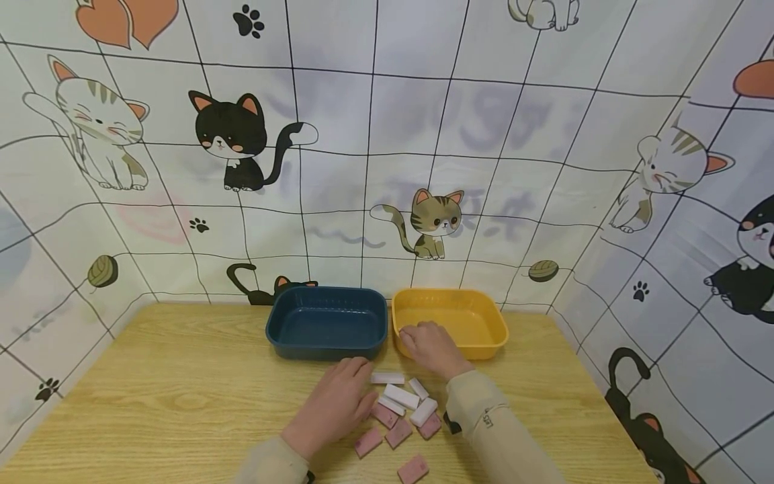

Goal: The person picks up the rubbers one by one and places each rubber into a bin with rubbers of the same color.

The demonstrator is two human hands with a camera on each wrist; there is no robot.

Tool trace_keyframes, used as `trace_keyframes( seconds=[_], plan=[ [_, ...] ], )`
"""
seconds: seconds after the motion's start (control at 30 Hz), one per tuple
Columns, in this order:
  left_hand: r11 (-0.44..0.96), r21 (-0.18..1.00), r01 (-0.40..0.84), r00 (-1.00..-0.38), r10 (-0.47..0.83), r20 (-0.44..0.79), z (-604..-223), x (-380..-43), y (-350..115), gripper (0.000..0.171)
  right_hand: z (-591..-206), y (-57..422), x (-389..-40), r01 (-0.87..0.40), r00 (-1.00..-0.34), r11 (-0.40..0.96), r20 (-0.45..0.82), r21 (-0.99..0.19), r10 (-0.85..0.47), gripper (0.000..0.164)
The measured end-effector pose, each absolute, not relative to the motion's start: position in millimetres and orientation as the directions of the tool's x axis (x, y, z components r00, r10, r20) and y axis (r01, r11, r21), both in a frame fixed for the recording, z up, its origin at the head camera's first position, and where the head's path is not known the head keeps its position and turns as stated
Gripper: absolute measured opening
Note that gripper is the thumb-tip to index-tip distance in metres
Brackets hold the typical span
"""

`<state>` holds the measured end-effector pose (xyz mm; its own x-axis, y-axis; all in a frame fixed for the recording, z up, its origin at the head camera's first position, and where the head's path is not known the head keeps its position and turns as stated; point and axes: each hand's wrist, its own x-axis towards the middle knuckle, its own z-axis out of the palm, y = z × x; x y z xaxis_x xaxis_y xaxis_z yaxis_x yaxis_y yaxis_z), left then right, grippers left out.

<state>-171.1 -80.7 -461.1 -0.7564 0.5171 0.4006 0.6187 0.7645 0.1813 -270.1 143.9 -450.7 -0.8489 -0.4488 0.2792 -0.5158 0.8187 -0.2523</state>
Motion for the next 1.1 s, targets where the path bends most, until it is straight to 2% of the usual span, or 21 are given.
trace_keyframes(
  seconds=[0.27,0.43,0.53,0.73,0.9,1.1],
  plan=[
    [0.75,0.168,0.639,-0.735,0.532,0.421,-462.3,-175.8,-71.8,0.037,-449.4,145.1,-268.5,-0.48,-0.873,0.838,0.235,-0.259,-0.427,0.041],
    [0.754,0.175,0.633,-0.744,0.53,0.407,-461.5,-178.0,-67.7,0.037,-448.8,146.2,-264.1,-0.478,-0.869,0.837,0.279,-0.266,-0.408,0.035],
    [0.755,0.191,0.627,-0.753,0.524,0.398,-459.3,-178.2,-66.2,0.037,-447.8,147.1,-258.6,-0.514,-0.836,0.821,0.36,-0.25,-0.414,0.024],
    [0.755,0.223,0.617,-0.762,0.502,0.41,-453.2,-177.0,-66.7,0.038,-445.3,149.7,-248.3,-0.597,-0.735,0.776,0.527,-0.204,-0.427,0.015],
    [0.756,0.243,0.608,-0.769,0.485,0.416,-449.6,-175.4,-69.5,0.038,-442.0,150.6,-238.4,-0.648,-0.687,0.734,0.572,-0.204,-0.447,0.014],
    [0.758,0.258,0.599,-0.776,0.47,0.421,-445.1,-173.4,-73.8,0.039,-442.4,150.8,-226.9,-0.662,-0.68,0.723,0.568,-0.2,-0.465,0.019]
  ],
)
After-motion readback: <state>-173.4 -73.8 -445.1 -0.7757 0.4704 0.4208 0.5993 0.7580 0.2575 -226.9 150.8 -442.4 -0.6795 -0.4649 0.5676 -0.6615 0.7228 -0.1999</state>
